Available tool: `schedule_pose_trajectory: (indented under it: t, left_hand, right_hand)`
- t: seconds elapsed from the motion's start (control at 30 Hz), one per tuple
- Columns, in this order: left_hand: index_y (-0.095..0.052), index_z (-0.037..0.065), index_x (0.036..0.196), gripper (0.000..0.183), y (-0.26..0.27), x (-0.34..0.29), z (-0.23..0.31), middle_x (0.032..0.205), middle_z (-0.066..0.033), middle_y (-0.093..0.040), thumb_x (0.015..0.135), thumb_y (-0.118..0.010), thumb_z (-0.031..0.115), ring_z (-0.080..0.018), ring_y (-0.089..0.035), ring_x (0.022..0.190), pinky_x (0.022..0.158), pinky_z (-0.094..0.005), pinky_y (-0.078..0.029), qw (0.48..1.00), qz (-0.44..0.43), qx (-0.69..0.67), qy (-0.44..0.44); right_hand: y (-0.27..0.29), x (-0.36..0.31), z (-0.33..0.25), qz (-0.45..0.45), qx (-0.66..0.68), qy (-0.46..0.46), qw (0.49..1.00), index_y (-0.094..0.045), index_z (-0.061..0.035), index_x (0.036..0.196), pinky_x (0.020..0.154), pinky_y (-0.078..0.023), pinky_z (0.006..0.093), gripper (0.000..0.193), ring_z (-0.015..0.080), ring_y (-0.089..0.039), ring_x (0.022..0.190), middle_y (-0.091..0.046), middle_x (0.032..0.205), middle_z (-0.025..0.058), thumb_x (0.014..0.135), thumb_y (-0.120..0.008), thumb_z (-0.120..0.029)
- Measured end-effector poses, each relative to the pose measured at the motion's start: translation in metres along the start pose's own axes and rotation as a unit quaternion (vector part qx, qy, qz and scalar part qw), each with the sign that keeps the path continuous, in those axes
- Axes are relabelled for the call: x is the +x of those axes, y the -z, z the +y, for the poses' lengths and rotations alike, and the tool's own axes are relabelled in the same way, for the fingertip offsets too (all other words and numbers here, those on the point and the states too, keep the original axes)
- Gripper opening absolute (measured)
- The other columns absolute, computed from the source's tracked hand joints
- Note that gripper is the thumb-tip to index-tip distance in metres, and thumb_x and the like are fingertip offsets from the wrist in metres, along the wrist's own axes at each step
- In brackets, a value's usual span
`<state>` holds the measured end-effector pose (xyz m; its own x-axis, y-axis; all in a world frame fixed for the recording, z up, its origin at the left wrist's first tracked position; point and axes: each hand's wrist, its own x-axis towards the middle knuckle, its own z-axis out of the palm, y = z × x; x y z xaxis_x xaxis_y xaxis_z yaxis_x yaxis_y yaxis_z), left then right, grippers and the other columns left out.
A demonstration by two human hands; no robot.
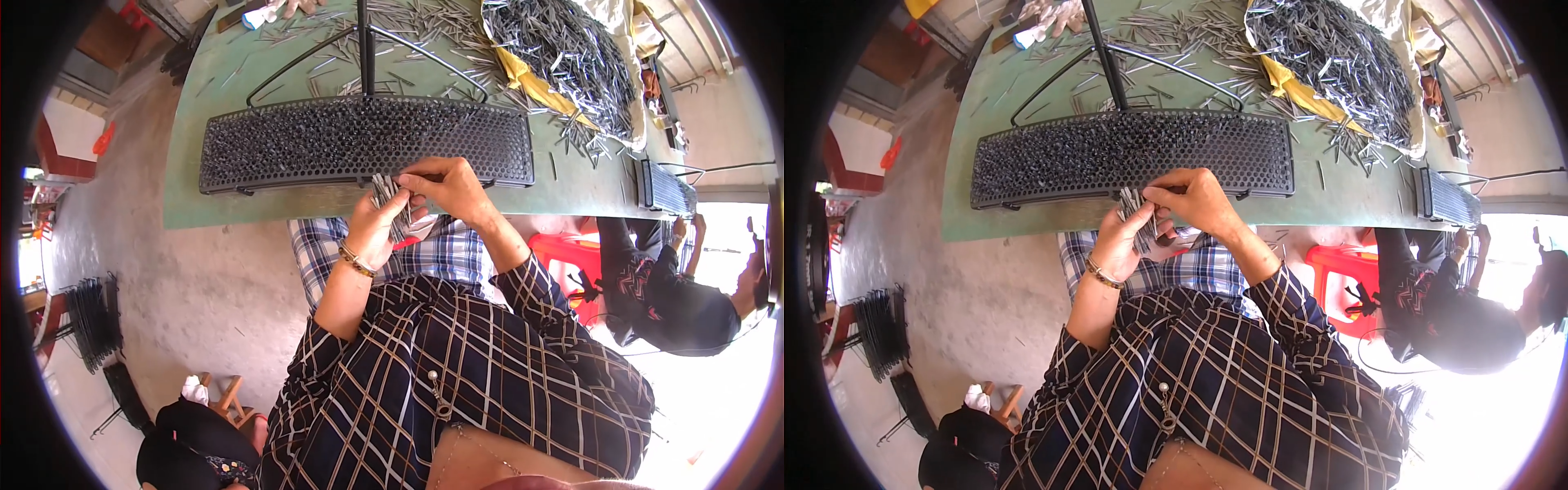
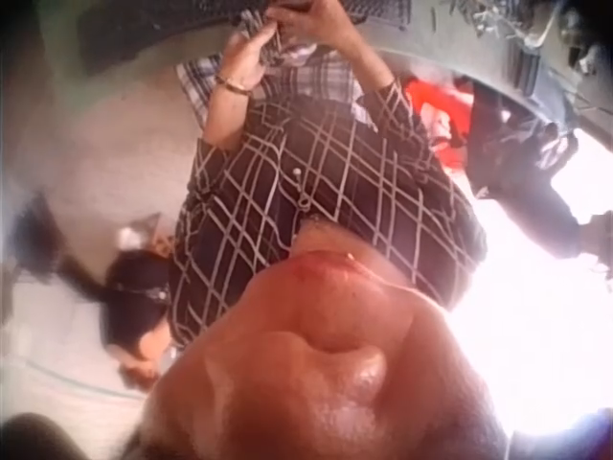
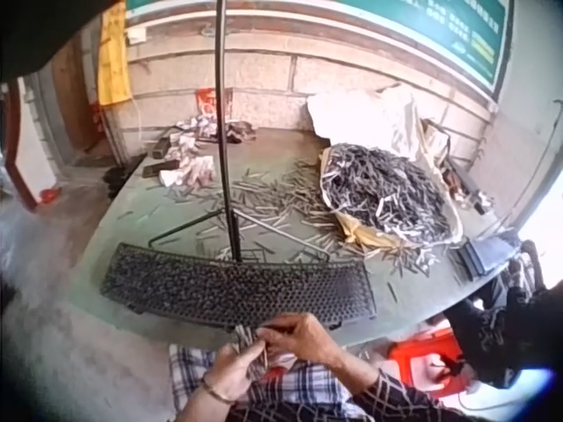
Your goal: Sorting small metal pins from a large container and inserting them individually into a perforated grid plate.
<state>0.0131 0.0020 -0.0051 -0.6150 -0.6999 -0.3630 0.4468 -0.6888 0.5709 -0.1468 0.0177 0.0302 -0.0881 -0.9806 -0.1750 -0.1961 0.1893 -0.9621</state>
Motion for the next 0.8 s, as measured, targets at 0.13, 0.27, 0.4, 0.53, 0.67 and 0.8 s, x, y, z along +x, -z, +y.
schedule_pose_trajectory:
  t: [0.13,0.27,0.4,0.53,0.67,0.8]
  left_hand:
    - [-0.053,0.001,0.108,0.020,-0.007,-0.002,-0.004,0.098,-0.0092,-0.060,0.091,-0.056,0.012,-0.0220,-0.064,0.089,0.076,-0.0364,-0.058,1.000,0.025,0.014,0.003]
    - [-0.051,0.001,0.109,0.020,-0.001,0.002,-0.009,0.097,-0.0107,-0.058,0.091,-0.052,0.010,-0.0225,-0.063,0.088,0.075,-0.0379,-0.058,0.998,0.052,-0.016,0.014]
    - [-0.050,0.000,0.110,0.021,0.004,0.001,-0.009,0.096,-0.0128,-0.057,0.090,-0.049,0.008,-0.0239,-0.063,0.088,0.074,-0.0398,-0.058,0.998,0.044,0.005,0.046]
    - [-0.050,-0.001,0.111,0.023,-0.003,-0.004,-0.004,0.095,-0.0144,-0.056,0.089,-0.048,0.008,-0.0247,-0.063,0.088,0.074,-0.0398,-0.059,0.995,0.040,0.002,0.086]
    - [-0.050,-0.003,0.112,0.024,0.005,-0.004,-0.004,0.094,-0.0141,-0.057,0.089,-0.048,0.007,-0.0245,-0.063,0.086,0.073,-0.0383,-0.059,0.995,0.033,-0.003,0.097]
    - [-0.051,-0.001,0.112,0.024,0.006,-0.003,-0.007,0.092,-0.0136,-0.059,0.090,-0.051,0.008,-0.0242,-0.064,0.084,0.072,-0.0385,-0.059,0.997,0.027,-0.006,0.077]
  right_hand:
    - [0.002,-0.002,0.001,0.000,0.000,-0.035,0.999,-0.068,0.0040,0.091,0.062,-0.050,0.0235,0.019,0.0090,-0.063,0.069,-0.068,0.076,0.0088,0.082,-0.068,-0.012]
    - [0.006,0.009,-0.001,0.060,0.049,0.037,0.996,-0.068,0.0040,0.093,0.064,-0.050,0.0229,0.019,0.0088,-0.062,0.073,-0.068,0.078,0.0085,0.083,-0.068,-0.012]
    - [-0.002,0.027,-0.006,0.117,0.050,0.095,0.987,-0.068,0.0005,0.096,0.067,-0.049,0.0223,0.018,0.0078,-0.061,0.077,-0.068,0.083,0.0046,0.084,-0.068,-0.014]
    - [-0.011,0.039,0.001,0.150,-0.039,0.190,0.969,-0.068,-0.0023,0.094,0.067,-0.051,0.0274,0.016,0.0148,-0.065,0.075,-0.068,0.087,0.0076,0.082,-0.069,-0.014]
    - [-0.017,0.041,0.005,0.171,-0.096,0.240,0.951,-0.068,-0.0032,0.090,0.068,-0.052,0.0297,0.013,0.0208,-0.065,0.078,-0.067,0.088,0.0085,0.080,-0.070,-0.012]
    - [-0.020,0.046,0.015,0.184,-0.193,0.334,0.904,-0.068,-0.0034,0.089,0.068,-0.051,0.0296,0.013,0.0210,-0.063,0.077,-0.066,0.089,0.0078,0.077,-0.070,-0.008]
